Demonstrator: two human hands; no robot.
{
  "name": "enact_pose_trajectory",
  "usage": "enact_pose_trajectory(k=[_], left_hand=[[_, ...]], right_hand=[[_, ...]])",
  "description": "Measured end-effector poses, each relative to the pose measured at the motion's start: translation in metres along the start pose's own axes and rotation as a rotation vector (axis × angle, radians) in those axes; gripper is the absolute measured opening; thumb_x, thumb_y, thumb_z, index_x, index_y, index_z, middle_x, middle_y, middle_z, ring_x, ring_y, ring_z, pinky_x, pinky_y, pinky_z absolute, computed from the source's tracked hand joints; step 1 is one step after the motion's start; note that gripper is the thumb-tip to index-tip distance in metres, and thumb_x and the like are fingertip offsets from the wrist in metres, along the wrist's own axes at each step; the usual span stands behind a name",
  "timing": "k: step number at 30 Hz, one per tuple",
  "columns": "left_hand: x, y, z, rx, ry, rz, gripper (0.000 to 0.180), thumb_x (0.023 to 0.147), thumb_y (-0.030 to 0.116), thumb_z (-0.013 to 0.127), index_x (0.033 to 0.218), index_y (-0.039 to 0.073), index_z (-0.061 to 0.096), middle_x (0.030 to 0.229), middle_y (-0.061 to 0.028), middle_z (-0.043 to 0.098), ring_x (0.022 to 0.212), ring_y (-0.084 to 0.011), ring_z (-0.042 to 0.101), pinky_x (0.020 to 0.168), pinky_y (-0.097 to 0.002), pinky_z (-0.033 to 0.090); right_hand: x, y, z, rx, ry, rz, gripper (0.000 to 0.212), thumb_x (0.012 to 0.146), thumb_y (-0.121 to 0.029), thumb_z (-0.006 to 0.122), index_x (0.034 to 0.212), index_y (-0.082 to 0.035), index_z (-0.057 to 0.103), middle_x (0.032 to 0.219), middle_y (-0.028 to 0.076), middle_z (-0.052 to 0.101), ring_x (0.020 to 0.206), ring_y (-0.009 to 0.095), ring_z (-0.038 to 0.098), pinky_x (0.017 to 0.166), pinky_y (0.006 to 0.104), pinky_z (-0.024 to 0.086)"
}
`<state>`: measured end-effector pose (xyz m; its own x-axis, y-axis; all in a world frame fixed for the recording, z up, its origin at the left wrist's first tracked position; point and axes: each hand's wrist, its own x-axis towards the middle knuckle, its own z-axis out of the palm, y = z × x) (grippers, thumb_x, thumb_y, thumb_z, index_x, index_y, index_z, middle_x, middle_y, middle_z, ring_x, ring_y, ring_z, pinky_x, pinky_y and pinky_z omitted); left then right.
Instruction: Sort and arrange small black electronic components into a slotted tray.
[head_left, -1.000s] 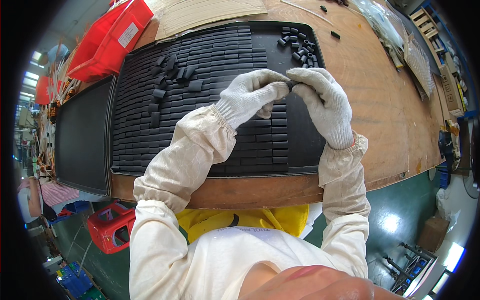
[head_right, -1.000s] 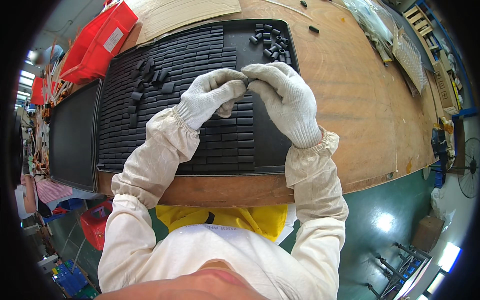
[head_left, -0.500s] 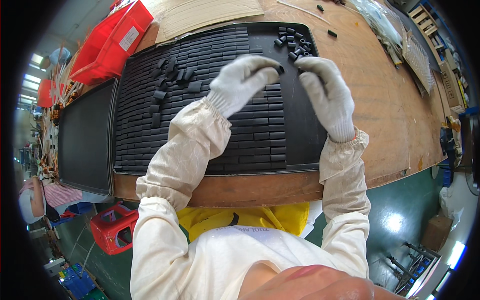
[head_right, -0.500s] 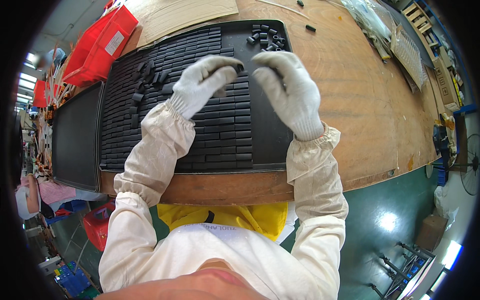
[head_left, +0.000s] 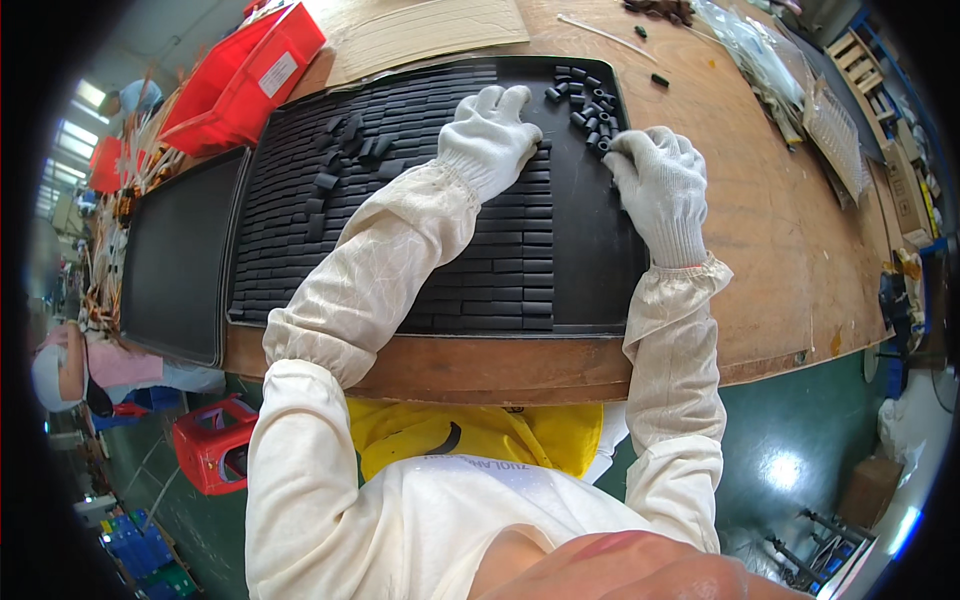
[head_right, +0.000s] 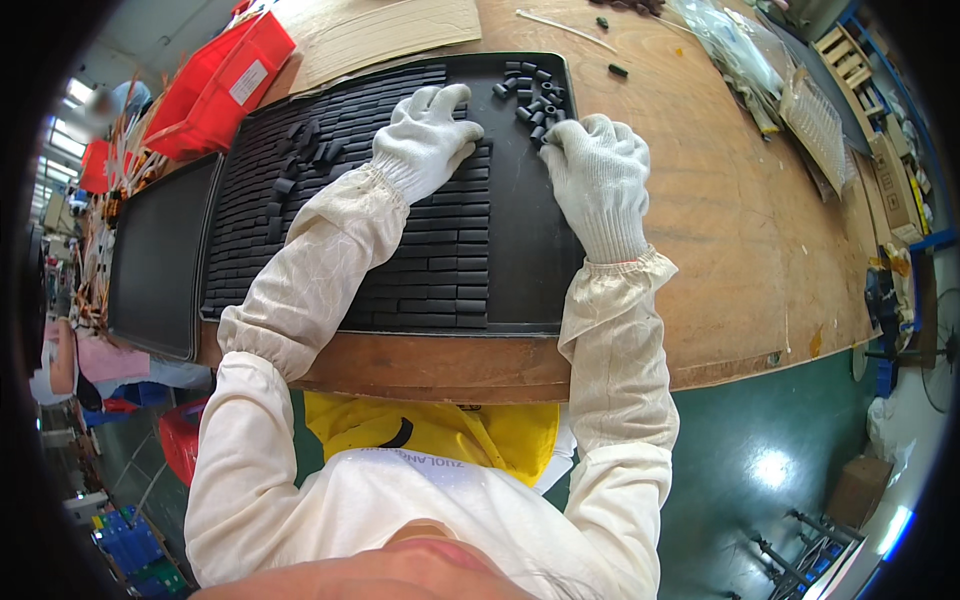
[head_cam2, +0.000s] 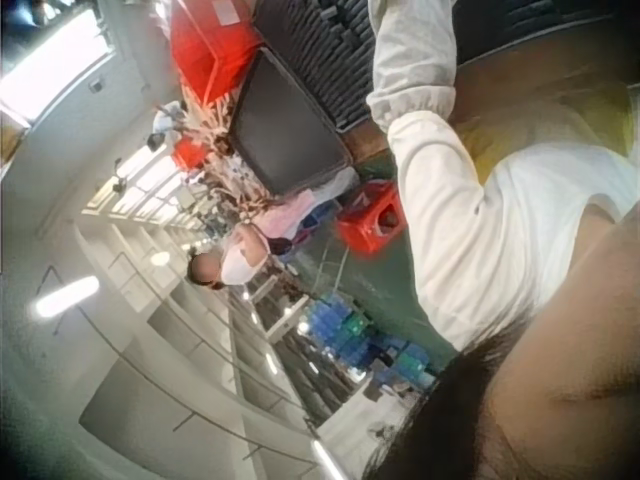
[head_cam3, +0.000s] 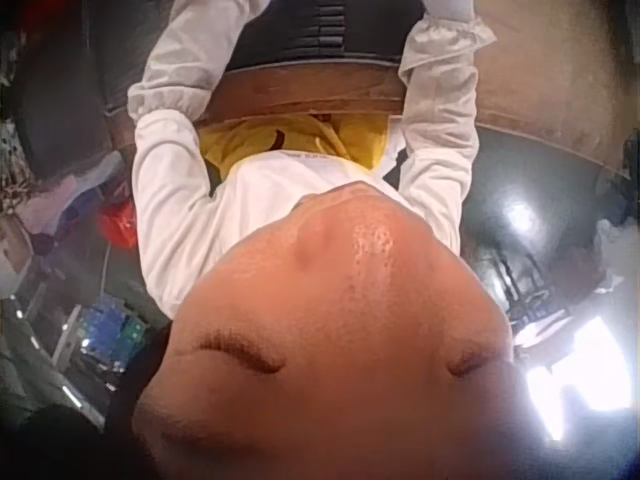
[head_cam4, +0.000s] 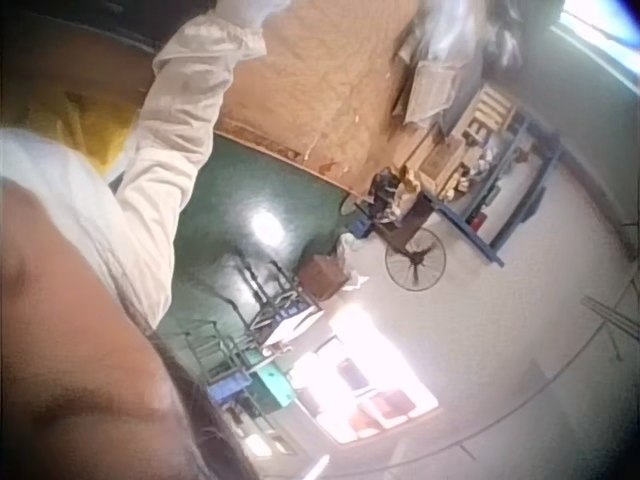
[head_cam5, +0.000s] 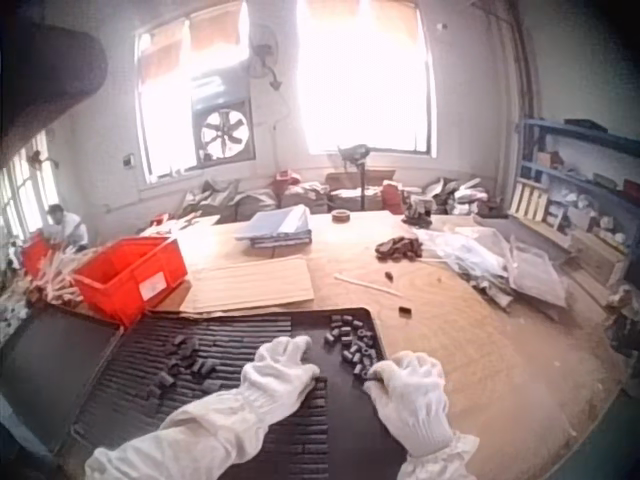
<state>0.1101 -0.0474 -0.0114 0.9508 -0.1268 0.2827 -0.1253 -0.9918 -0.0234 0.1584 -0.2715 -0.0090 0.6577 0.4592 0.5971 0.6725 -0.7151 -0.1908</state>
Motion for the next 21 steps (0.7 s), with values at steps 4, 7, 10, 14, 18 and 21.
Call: enact_pose_trajectory(k=[4, 7, 10, 14, 18, 21], left_hand=[[-0.019, -0.003, -0.012, -0.075, 0.002, 0.021, 0.038, 0.089, 0.027, 0.070, 0.126, 0.018, 0.065, 0.142, -0.0144, 0.047, 0.130, -0.0373, 0.045, 0.108, -0.0500, 0.041], [-0.051, -0.007, -0.016, -0.205, 0.107, 0.096, 0.047, 0.085, 0.024, 0.075, 0.130, 0.019, 0.062, 0.141, -0.0145, 0.049, 0.127, -0.0390, 0.049, 0.106, -0.0509, 0.044], [-0.079, -0.027, -0.032, -0.194, 0.126, 0.058, 0.048, 0.085, 0.021, 0.076, 0.130, 0.019, 0.062, 0.137, -0.0139, 0.053, 0.125, -0.0378, 0.052, 0.105, -0.0484, 0.046], [-0.097, -0.087, -0.040, -0.188, 0.103, -0.125, 0.045, 0.089, 0.030, 0.070, 0.131, 0.014, 0.063, 0.134, -0.0165, 0.056, 0.125, -0.0372, 0.052, 0.108, -0.0455, 0.042], [-0.096, -0.159, -0.041, -0.112, 0.037, -0.375, 0.072, 0.091, 0.060, 0.060, 0.144, 0.013, 0.052, 0.151, -0.0238, 0.043, 0.141, -0.0401, 0.037, 0.117, -0.0456, 0.033], [-0.081, -0.175, -0.039, -0.081, -0.142, -0.608, 0.083, 0.090, 0.069, 0.055, 0.153, 0.018, 0.040, 0.155, -0.0270, 0.035, 0.146, -0.0414, 0.032, 0.119, -0.0457, 0.028]], right_hand=[[-0.010, -0.004, -0.007, -0.096, -0.190, 0.028, 0.025, 0.077, -0.031, 0.079, 0.094, -0.013, 0.073, 0.110, 0.008, 0.063, 0.113, 0.030, 0.056, 0.101, 0.0436, 0.038], [-0.010, -0.003, -0.008, -0.093, -0.323, 0.098, 0.023, 0.077, -0.028, 0.079, 0.092, -0.012, 0.073, 0.109, 0.008, 0.063, 0.113, 0.030, 0.056, 0.101, 0.0430, 0.038], [-0.008, -0.003, -0.006, -0.106, -0.316, 0.072, 0.020, 0.078, -0.026, 0.078, 0.089, -0.011, 0.072, 0.107, 0.008, 0.063, 0.112, 0.030, 0.056, 0.100, 0.0434, 0.039], [-0.007, -0.001, 0.004, -0.111, -0.150, -0.005, 0.018, 0.080, -0.024, 0.077, 0.089, -0.010, 0.069, 0.102, 0.006, 0.064, 0.108, 0.029, 0.059, 0.095, 0.0425, 0.042], [-0.003, -0.008, 0.009, -0.037, 0.006, -0.084, 0.020, 0.081, -0.020, 0.078, 0.093, -0.009, 0.067, 0.099, 0.005, 0.065, 0.102, 0.028, 0.061, 0.093, 0.0410, 0.044], [-0.003, -0.011, 0.010, 0.008, 0.031, -0.110, 0.020, 0.080, -0.019, 0.079, 0.093, -0.009, 0.066, 0.101, 0.005, 0.066, 0.102, 0.028, 0.062, 0.093, 0.0410, 0.044]])
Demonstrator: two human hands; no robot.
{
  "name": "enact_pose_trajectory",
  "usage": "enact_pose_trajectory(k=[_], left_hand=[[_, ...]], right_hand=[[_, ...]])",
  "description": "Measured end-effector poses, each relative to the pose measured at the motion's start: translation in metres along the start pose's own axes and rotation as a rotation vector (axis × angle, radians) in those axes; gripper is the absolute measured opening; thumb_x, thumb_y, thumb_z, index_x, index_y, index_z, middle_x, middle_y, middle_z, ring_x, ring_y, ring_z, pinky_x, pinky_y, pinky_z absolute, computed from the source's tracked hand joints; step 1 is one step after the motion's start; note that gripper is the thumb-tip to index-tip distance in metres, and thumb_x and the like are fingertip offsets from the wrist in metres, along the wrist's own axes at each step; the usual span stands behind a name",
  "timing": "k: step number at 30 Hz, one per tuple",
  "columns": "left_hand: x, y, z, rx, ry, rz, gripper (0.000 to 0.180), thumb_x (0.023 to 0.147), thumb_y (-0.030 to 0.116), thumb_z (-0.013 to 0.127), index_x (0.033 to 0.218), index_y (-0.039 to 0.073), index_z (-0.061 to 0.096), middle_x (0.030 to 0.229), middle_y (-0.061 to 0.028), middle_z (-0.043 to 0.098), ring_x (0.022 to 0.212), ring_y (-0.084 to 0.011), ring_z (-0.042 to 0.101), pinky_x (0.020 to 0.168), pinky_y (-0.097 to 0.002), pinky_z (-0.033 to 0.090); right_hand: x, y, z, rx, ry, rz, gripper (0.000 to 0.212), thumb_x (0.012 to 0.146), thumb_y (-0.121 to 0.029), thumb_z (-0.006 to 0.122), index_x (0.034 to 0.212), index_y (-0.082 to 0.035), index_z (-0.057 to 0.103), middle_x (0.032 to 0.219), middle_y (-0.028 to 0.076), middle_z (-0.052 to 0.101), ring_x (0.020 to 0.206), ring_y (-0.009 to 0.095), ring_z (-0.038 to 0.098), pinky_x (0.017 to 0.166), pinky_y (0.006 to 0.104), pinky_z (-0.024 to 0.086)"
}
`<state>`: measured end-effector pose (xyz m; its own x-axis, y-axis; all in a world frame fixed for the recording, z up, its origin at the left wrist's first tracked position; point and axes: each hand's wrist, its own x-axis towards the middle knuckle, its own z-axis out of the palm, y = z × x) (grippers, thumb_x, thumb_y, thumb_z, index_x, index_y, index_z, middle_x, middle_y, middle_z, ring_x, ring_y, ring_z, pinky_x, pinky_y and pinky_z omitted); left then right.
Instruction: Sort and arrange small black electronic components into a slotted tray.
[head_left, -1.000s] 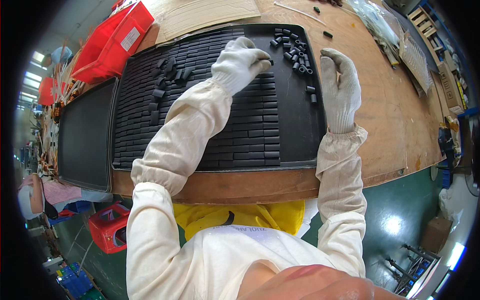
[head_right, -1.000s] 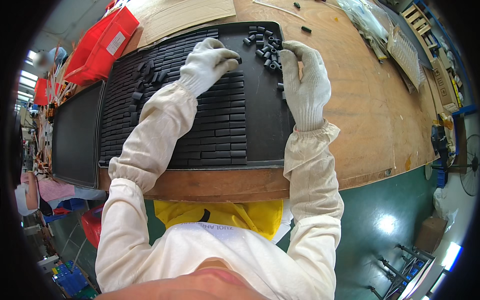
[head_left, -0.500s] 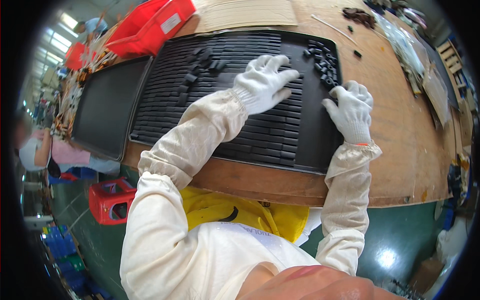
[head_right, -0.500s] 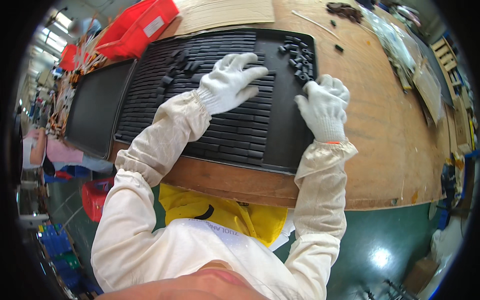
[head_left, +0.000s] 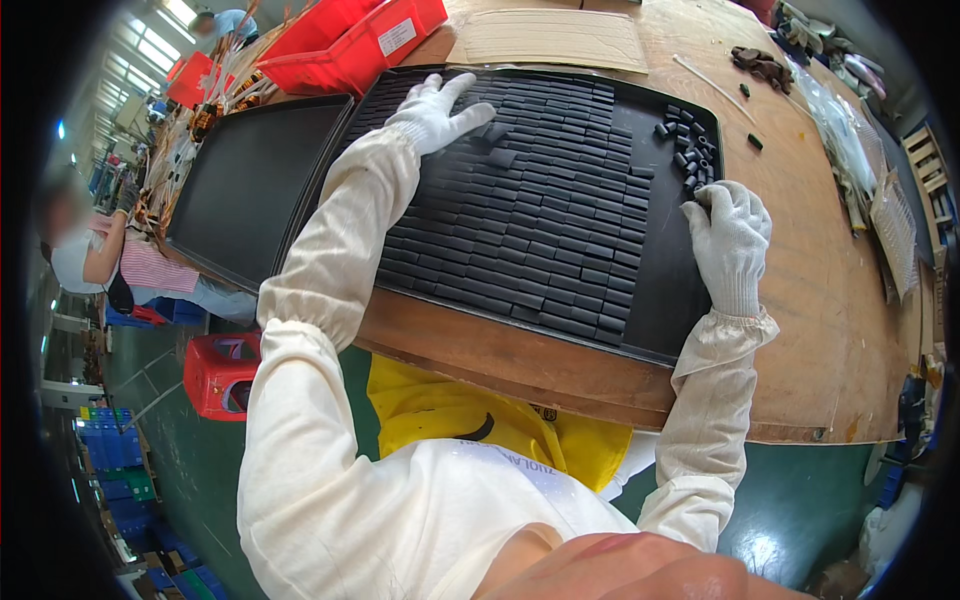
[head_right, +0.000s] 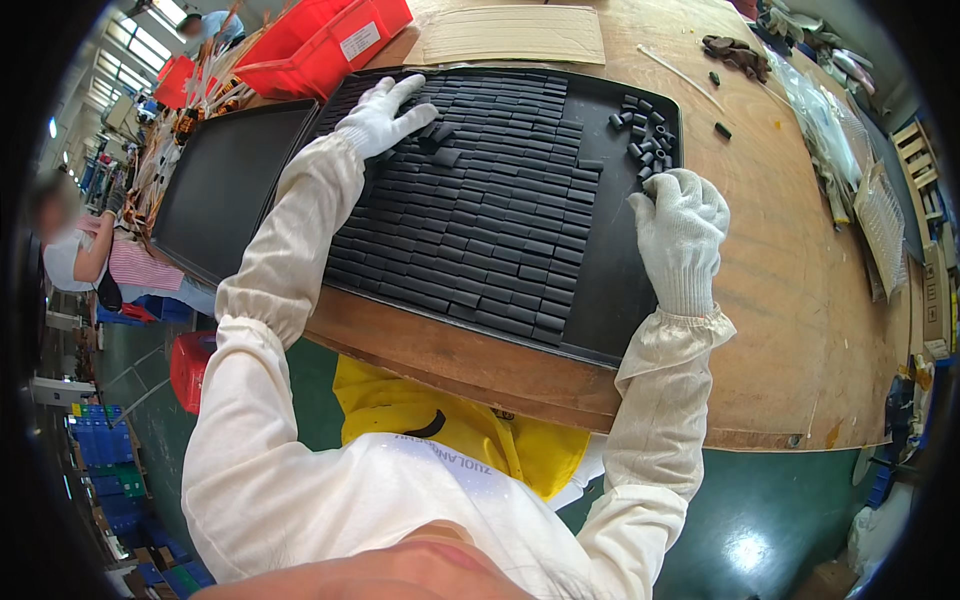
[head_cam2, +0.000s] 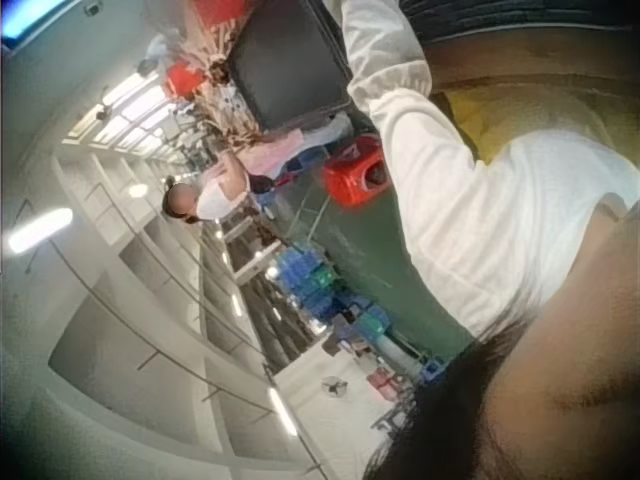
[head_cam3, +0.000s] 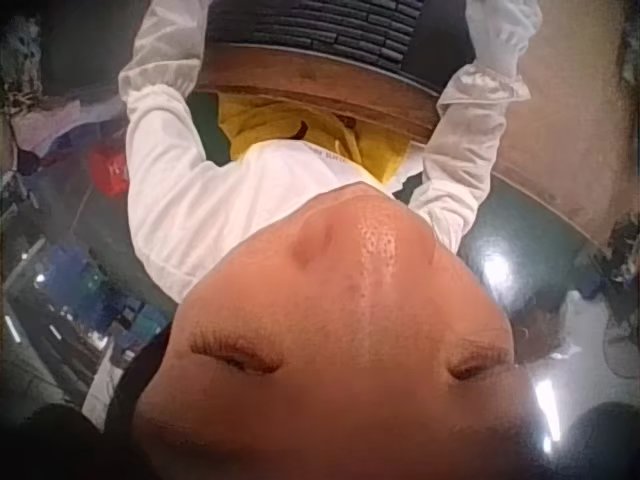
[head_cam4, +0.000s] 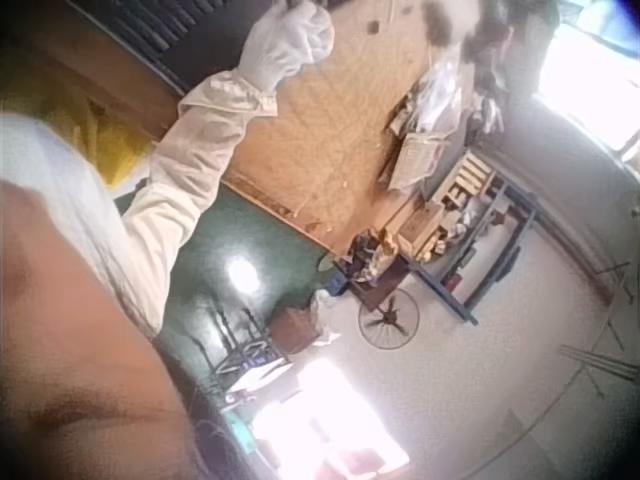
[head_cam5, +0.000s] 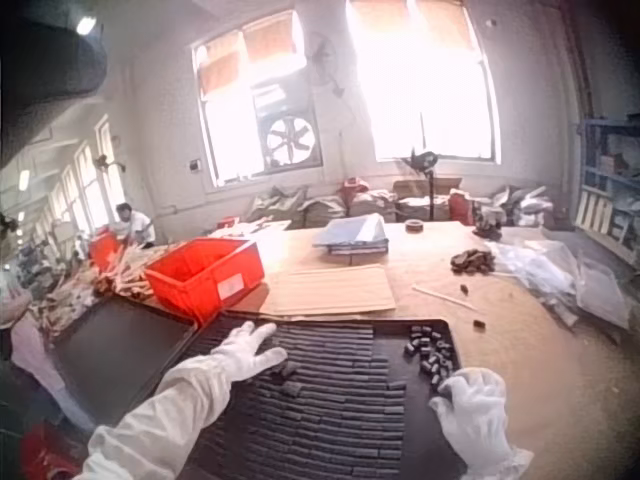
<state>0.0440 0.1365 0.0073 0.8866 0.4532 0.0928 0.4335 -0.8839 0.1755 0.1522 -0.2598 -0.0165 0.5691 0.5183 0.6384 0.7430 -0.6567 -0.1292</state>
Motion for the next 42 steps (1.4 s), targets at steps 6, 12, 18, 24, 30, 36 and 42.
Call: enact_pose_trajectory(k=[6, 12, 18, 24, 30, 36, 42], left_hand=[[-0.009, 0.023, 0.009, 0.079, -0.219, 0.201, 0.079, 0.088, 0.065, 0.060, 0.152, 0.021, 0.044, 0.157, -0.0286, 0.032, 0.147, -0.0421, 0.029, 0.121, -0.0466, 0.025], [-0.012, 0.011, 0.015, 0.001, -0.062, 0.317, 0.040, 0.096, 0.026, 0.062, 0.136, 0.024, 0.059, 0.137, -0.0123, 0.056, 0.124, -0.0343, 0.056, 0.104, -0.0415, 0.048], [0.000, -0.022, 0.007, -0.206, 0.281, 0.453, 0.031, 0.098, 0.008, 0.060, 0.129, 0.012, 0.065, 0.115, -0.0104, 0.069, 0.095, -0.0256, 0.068, 0.083, -0.0334, 0.056], [-0.015, -0.010, -0.003, -1.856, -0.269, 0.038, 0.036, 0.103, 0.009, 0.053, 0.139, 0.002, 0.055, 0.119, -0.0169, 0.065, 0.084, -0.0170, 0.060, 0.073, -0.0264, 0.055], [-0.041, 0.028, 0.004, -2.518, -0.574, -0.336, 0.039, 0.107, 0.026, 0.047, 0.133, -0.002, 0.044, 0.115, -0.0242, 0.058, 0.093, -0.0319, 0.066, 0.083, -0.0411, 0.065], [-0.042, 0.021, 0.022, -2.357, -0.535, -0.323, 0.034, 0.108, 0.026, 0.047, 0.126, -0.001, 0.057, 0.106, -0.0199, 0.063, 0.076, -0.0197, 0.064, 0.063, -0.0255, 0.061], [-0.049, 0.051, 0.019, -2.331, -0.748, -0.126, 0.035, 0.109, 0.023, 0.044, 0.137, 0.003, 0.052, 0.098, -0.0140, 0.059, 0.068, -0.0087, 0.049, 0.055, -0.0177, 0.046]], right_hand=[[0.000, 0.001, -0.002, 0.035, 0.052, 0.001, 0.023, 0.078, -0.020, 0.081, 0.093, -0.010, 0.067, 0.101, 0.005, 0.067, 0.103, 0.028, 0.063, 0.094, 0.0420, 0.045], [0.002, 0.000, -0.005, 0.095, 0.070, 0.006, 0.024, 0.079, -0.021, 0.081, 0.095, -0.010, 0.067, 0.104, 0.004, 0.068, 0.105, 0.027, 0.063, 0.096, 0.0417, 0.045], [0.004, -0.003, -0.006, 0.162, 0.063, 0.005, 0.023, 0.080, -0.019, 0.080, 0.096, -0.009, 0.067, 0.105, 0.006, 0.069, 0.103, 0.028, 0.064, 0.095, 0.0415, 0.047], [0.002, -0.006, -0.005, 0.218, 0.058, -0.006, 0.022, 0.081, -0.017, 0.079, 0.098, -0.009, 0.066, 0.103, 0.007, 0.070, 0.100, 0.029, 0.066, 0.092, 0.0408, 0.049], [0.000, -0.006, -0.004, 0.249, 0.030, 0.001, 0.022, 0.082, -0.017, 0.078, 0.098, -0.008, 0.066, 0.104, 0.008, 0.070, 0.101, 0.029, 0.066, 0.092, 0.0407, 0.049], [0.003, -0.010, -0.006, 0.321, 0.032, 0.031, 0.023, 0.083, -0.014, 0.078, 0.101, -0.007, 0.066, 0.096, 0.009, 0.070, 0.090, 0.029, 0.068, 0.082, 0.0382, 0.053], [0.004, -0.016, -0.009, 0.471, -0.035, 0.124, 0.023, 0.084, -0.012, 0.077, 0.104, -0.008, 0.066, 0.090, 0.010, 0.070, 0.080, 0.029, 0.069, 0.071, 0.0364, 0.055]])
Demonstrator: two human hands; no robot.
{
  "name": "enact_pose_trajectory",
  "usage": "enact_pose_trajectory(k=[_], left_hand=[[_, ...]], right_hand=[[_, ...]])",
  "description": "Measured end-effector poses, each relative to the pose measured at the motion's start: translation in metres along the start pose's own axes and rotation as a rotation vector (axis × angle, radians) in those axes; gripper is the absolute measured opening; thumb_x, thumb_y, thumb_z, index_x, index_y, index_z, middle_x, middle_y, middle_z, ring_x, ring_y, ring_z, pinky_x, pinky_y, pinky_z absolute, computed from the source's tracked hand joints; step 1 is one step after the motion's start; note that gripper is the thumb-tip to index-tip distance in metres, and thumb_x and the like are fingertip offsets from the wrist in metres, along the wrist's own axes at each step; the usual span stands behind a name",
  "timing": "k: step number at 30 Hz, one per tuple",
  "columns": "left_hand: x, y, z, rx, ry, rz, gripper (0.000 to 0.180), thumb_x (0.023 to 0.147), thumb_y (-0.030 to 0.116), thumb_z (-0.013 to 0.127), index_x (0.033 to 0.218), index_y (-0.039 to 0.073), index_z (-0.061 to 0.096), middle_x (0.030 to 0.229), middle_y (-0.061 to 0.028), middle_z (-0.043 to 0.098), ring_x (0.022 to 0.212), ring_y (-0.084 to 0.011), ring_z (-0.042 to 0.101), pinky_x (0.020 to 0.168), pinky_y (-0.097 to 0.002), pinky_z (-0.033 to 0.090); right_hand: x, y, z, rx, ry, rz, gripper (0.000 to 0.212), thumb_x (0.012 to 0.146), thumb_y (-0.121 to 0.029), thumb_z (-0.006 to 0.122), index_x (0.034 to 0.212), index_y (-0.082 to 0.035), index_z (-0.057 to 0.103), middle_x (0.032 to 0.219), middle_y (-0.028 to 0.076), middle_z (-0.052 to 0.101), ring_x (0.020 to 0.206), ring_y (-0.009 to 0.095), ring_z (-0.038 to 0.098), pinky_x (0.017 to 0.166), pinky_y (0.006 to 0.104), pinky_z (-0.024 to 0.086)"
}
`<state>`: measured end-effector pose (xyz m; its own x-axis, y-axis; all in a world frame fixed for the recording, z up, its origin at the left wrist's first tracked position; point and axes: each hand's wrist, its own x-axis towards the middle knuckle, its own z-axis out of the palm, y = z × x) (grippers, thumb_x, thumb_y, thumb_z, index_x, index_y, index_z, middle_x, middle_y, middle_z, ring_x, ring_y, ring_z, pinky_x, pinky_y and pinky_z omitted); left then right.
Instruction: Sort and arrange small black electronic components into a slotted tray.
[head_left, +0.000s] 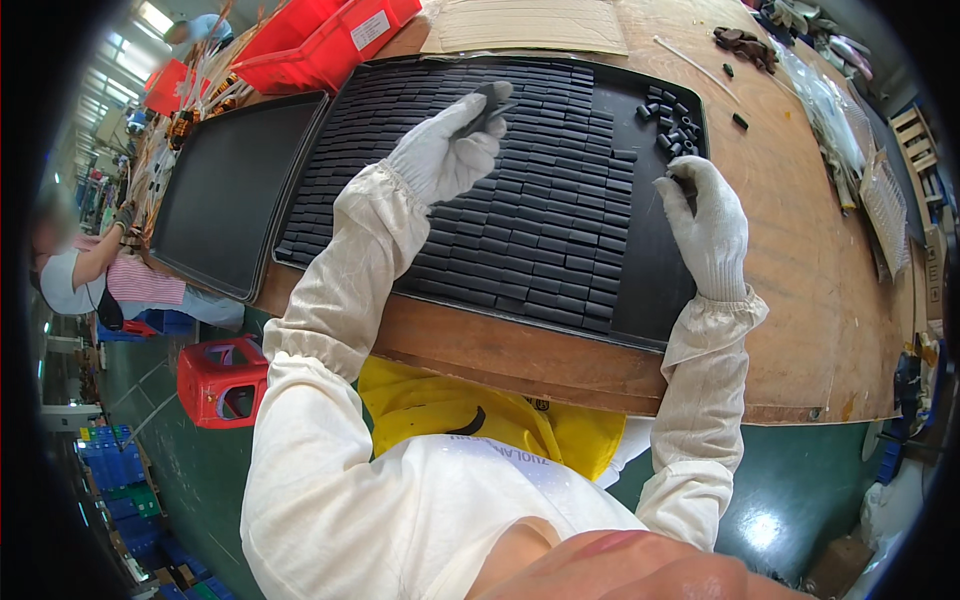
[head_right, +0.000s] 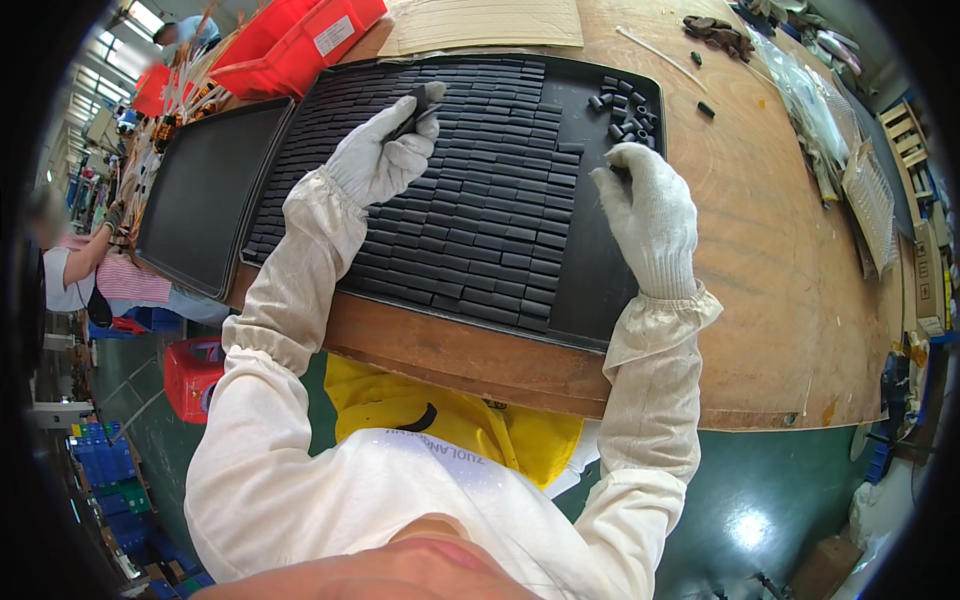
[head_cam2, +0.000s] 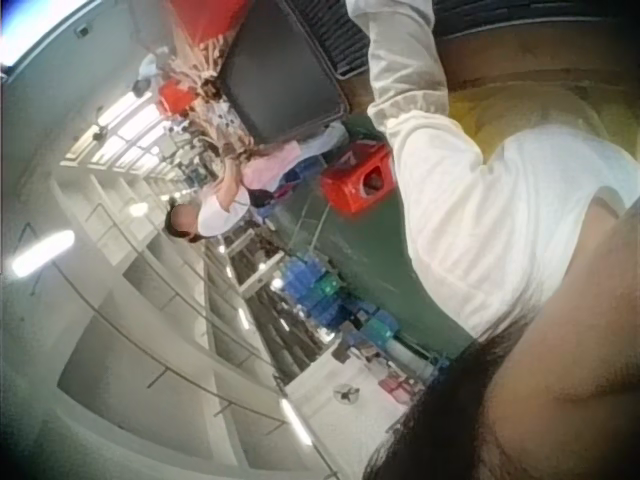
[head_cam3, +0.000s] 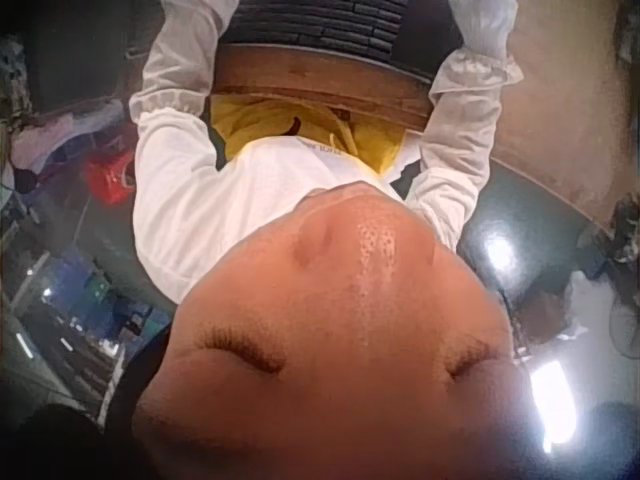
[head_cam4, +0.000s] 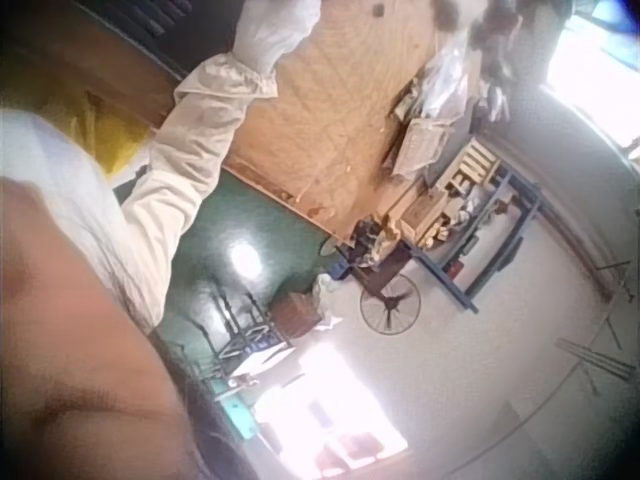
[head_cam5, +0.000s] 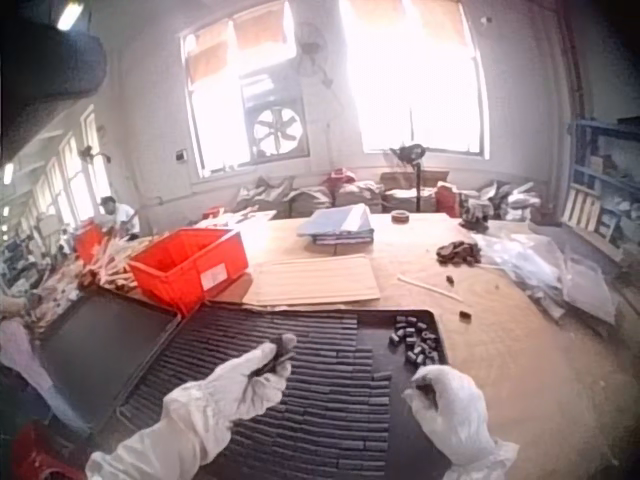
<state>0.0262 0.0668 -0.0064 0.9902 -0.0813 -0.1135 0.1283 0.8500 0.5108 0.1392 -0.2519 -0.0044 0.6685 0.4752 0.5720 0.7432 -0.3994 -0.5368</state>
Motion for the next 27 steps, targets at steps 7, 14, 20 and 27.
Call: enact_pose_trajectory(k=[7, 14, 20, 27], left_hand=[[0.021, -0.014, -0.008, 1.272, 0.345, 0.530, 0.030, 0.100, 0.029, 0.064, 0.116, 0.005, 0.068, 0.091, -0.0058, 0.067, 0.069, -0.0064, 0.057, 0.052, -0.0210, 0.046], [0.010, -0.035, 0.047, 0.977, 0.434, 0.157, 0.030, 0.097, 0.031, 0.068, 0.110, 0.004, 0.069, 0.078, 0.0022, 0.062, 0.054, -0.0020, 0.043, 0.046, -0.0175, 0.037], [0.022, -0.074, 0.066, 0.565, -0.156, -0.311, 0.034, 0.103, 0.031, 0.059, 0.111, -0.002, 0.065, 0.075, 0.0028, 0.056, 0.055, -0.0017, 0.043, 0.043, -0.0156, 0.033], [0.030, -0.098, 0.067, 0.253, -0.127, -0.337, 0.040, 0.103, 0.037, 0.059, 0.121, 0.001, 0.059, 0.084, -0.0008, 0.058, 0.061, -0.0022, 0.046, 0.048, -0.0152, 0.039]], right_hand=[[0.001, 0.005, 0.000, -0.107, -0.034, -0.135, 0.021, 0.085, -0.013, 0.075, 0.105, -0.012, 0.067, 0.092, 0.009, 0.068, 0.086, 0.028, 0.067, 0.077, 0.0393, 0.053], [0.001, -0.001, -0.004, -0.097, -0.082, -0.139, 0.022, 0.086, -0.011, 0.074, 0.107, -0.012, 0.069, 0.089, 0.008, 0.068, 0.084, 0.026, 0.067, 0.077, 0.0356, 0.054], [0.000, -0.013, -0.005, 0.390, -0.195, -0.028, 0.030, 0.090, -0.004, 0.069, 0.119, -0.009, 0.069, 0.097, 0.008, 0.064, 0.084, 0.019, 0.068, 0.078, 0.0294, 0.055], [-0.001, 0.000, -0.007, 0.506, -0.124, -0.064, 0.016, 0.095, 0.004, 0.060, 0.108, 0.000, 0.067, 0.103, 0.006, 0.062, 0.087, 0.012, 0.064, 0.078, 0.0262, 0.053]])
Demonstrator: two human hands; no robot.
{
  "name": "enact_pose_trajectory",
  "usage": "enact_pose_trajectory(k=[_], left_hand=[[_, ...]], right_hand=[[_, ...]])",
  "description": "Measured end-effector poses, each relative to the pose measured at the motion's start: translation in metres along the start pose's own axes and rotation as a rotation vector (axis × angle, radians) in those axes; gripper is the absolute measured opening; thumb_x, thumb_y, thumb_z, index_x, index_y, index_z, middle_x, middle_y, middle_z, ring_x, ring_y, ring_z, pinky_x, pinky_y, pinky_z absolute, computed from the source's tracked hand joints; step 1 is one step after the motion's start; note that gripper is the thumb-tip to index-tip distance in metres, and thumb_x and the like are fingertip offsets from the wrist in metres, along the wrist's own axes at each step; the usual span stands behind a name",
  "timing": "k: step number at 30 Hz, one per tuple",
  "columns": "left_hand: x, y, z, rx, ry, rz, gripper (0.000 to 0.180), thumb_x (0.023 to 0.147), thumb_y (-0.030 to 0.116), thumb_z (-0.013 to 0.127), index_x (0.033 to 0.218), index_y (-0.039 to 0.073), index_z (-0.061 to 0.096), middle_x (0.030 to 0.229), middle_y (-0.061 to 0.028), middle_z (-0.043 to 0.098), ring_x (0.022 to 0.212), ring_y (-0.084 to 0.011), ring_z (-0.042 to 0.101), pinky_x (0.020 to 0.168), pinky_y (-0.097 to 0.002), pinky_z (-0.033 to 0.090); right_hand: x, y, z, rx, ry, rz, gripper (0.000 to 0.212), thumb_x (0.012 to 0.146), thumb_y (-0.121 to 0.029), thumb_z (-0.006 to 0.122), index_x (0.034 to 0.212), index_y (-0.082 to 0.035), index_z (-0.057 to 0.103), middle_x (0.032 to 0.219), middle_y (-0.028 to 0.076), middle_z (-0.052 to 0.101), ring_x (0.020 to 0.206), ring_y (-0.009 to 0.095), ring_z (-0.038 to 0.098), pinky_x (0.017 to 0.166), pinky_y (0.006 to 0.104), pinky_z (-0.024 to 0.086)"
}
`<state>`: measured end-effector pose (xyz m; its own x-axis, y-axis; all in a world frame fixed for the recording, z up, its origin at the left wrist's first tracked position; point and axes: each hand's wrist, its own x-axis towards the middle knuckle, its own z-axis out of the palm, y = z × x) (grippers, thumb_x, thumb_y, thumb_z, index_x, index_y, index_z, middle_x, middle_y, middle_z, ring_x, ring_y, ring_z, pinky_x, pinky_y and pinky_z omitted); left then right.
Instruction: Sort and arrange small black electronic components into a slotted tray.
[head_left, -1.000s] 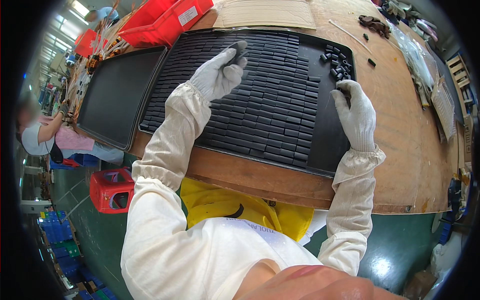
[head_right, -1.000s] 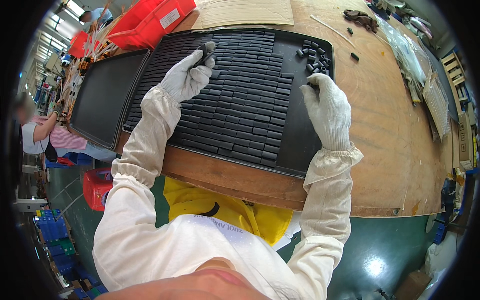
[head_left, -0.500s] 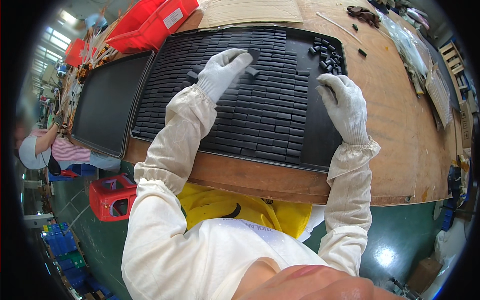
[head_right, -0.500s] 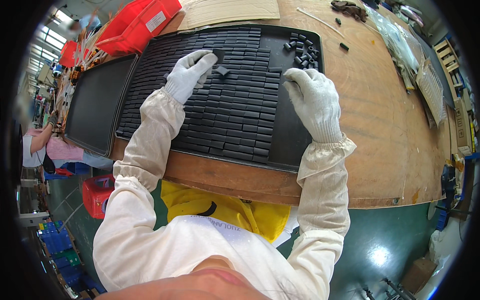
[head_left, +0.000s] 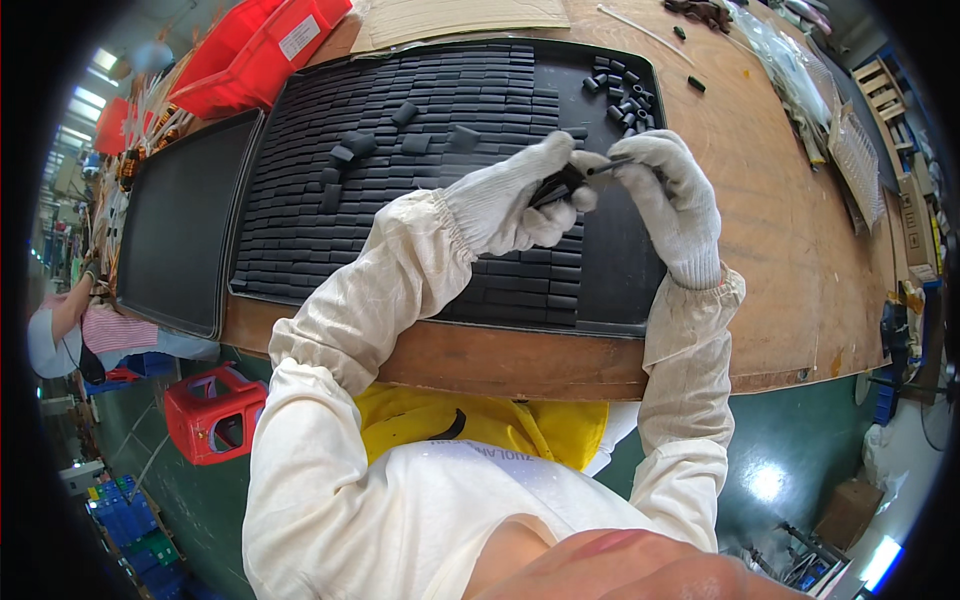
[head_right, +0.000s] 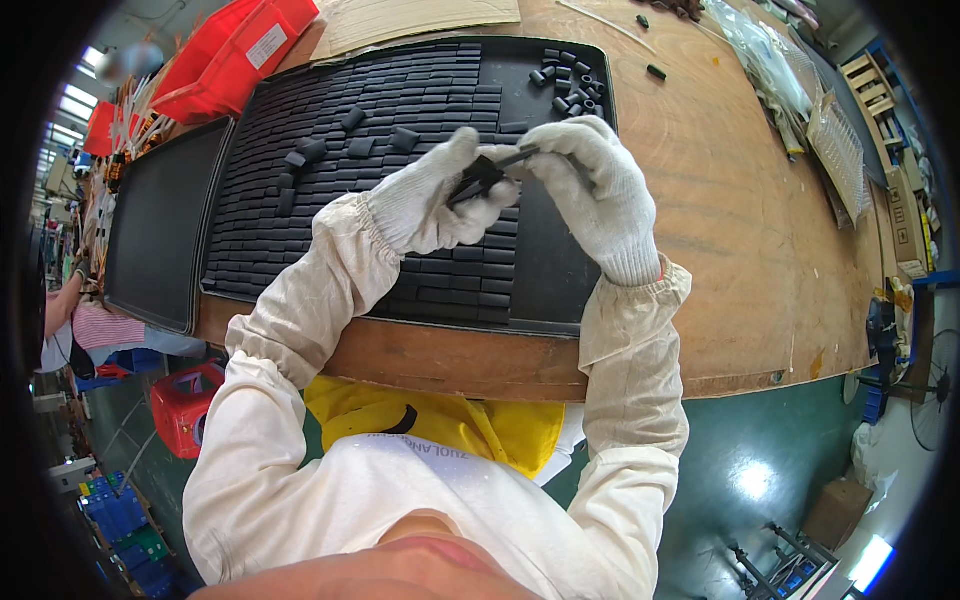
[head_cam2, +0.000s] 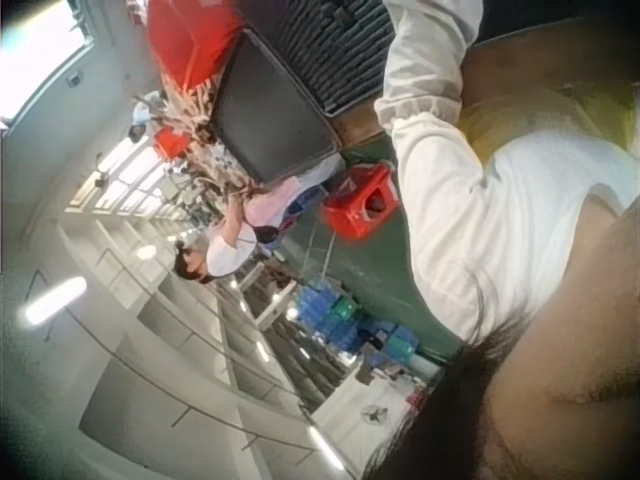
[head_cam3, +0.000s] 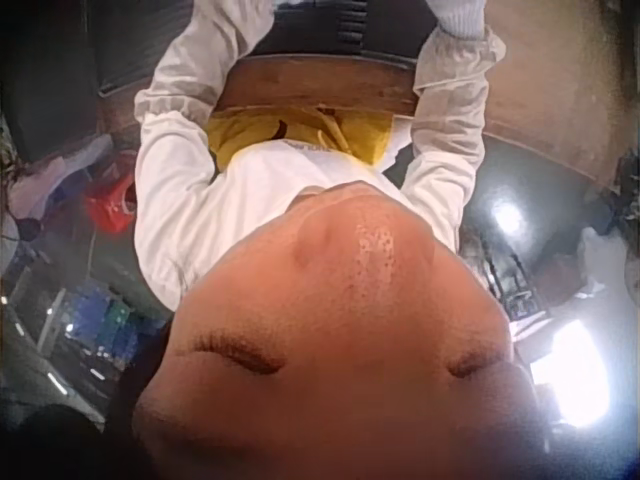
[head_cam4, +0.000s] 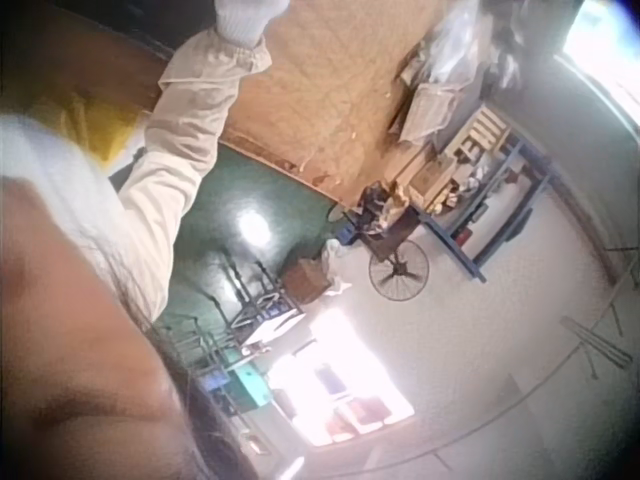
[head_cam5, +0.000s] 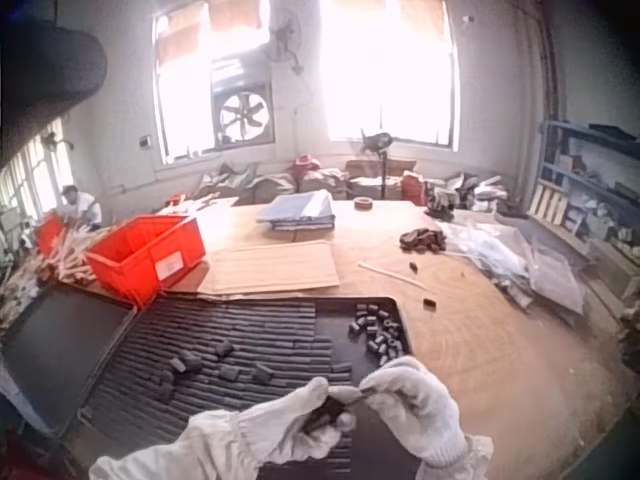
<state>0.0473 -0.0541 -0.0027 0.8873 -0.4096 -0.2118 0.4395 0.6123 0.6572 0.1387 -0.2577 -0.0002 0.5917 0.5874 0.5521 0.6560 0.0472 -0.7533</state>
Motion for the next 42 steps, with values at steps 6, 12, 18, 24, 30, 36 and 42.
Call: enact_pose_trajectory(k=[6, 12, 18, 24, 30, 36, 42], left_hand=[[0.000, -0.002, -0.020, -0.145, 0.023, 0.071, 0.038, 0.105, 0.015, 0.050, 0.140, 0.002, 0.046, 0.115, -0.0146, 0.060, 0.086, -0.0162, 0.068, 0.076, -0.0259, 0.063], [-0.001, 0.002, -0.011, -0.189, 0.023, 0.133, 0.040, 0.106, 0.017, 0.050, 0.141, -0.002, 0.045, 0.120, -0.0221, 0.059, 0.091, -0.0185, 0.067, 0.075, -0.0236, 0.063], [-0.002, 0.001, -0.006, -0.090, 0.231, 0.086, 0.034, 0.105, 0.023, 0.054, 0.131, 0.001, 0.057, 0.103, -0.0116, 0.060, 0.078, -0.0114, 0.060, 0.057, -0.0185, 0.055], [-0.007, 0.001, -0.004, 0.189, 0.168, 0.084, 0.038, 0.101, 0.026, 0.063, 0.131, 0.003, 0.058, 0.087, -0.0029, 0.059, 0.068, -0.0073, 0.054, 0.050, -0.0179, 0.042], [-0.007, -0.001, -0.001, 0.371, 0.235, 0.111, 0.041, 0.095, 0.027, 0.072, 0.127, 0.005, 0.061, 0.086, -0.0014, 0.061, 0.066, -0.0064, 0.054, 0.051, -0.0211, 0.042], [-0.007, 0.000, -0.002, 0.393, 0.272, 0.140, 0.035, 0.096, 0.024, 0.072, 0.123, 0.005, 0.063, 0.085, -0.0011, 0.063, 0.067, -0.0058, 0.055, 0.052, -0.0211, 0.043], [-0.004, -0.002, 0.001, 0.556, 0.300, 0.141, 0.034, 0.096, 0.025, 0.071, 0.121, 0.003, 0.064, 0.088, -0.0009, 0.064, 0.069, -0.0048, 0.057, 0.056, -0.0209, 0.049]], right_hand=[[-0.001, -0.005, 0.005, 0.119, 0.131, 0.198, 0.016, 0.094, 0.003, 0.064, 0.109, -0.003, 0.067, 0.100, 0.002, 0.063, 0.086, 0.008, 0.060, 0.077, 0.0226, 0.049], [-0.001, -0.002, 0.005, 0.045, 0.131, 0.153, 0.016, 0.093, 0.003, 0.065, 0.108, -0.002, 0.067, 0.100, 0.003, 0.063, 0.086, 0.008, 0.061, 0.077, 0.0232, 0.049], [-0.002, 0.001, 0.007, -0.009, 0.068, 0.109, 0.020, 0.088, 0.006, 0.068, 0.107, -0.003, 0.069, 0.100, 0.005, 0.065, 0.087, 0.012, 0.063, 0.077, 0.0256, 0.051], [0.000, -0.002, 0.011, -0.234, 0.000, 0.009, 0.024, 0.082, 0.005, 0.074, 0.103, -0.006, 0.072, 0.099, 0.008, 0.067, 0.087, 0.019, 0.066, 0.076, 0.0293, 0.054], [0.003, -0.002, 0.013, -0.385, -0.052, -0.086, 0.027, 0.082, -0.002, 0.077, 0.107, -0.007, 0.070, 0.094, 0.007, 0.067, 0.087, 0.018, 0.067, 0.077, 0.0298, 0.054], [-0.007, -0.002, 0.015, 0.065, 0.097, 0.251, 0.034, 0.091, -0.010, 0.074, 0.121, -0.004, 0.060, 0.098, 0.003, 0.067, 0.089, 0.012, 0.064, 0.080, 0.0264, 0.053], [0.000, 0.001, 0.005, 0.049, -0.030, 0.116, 0.027, 0.095, -0.002, 0.065, 0.121, -0.003, 0.064, 0.106, 0.006, 0.068, 0.093, 0.013, 0.066, 0.082, 0.0253, 0.054]])
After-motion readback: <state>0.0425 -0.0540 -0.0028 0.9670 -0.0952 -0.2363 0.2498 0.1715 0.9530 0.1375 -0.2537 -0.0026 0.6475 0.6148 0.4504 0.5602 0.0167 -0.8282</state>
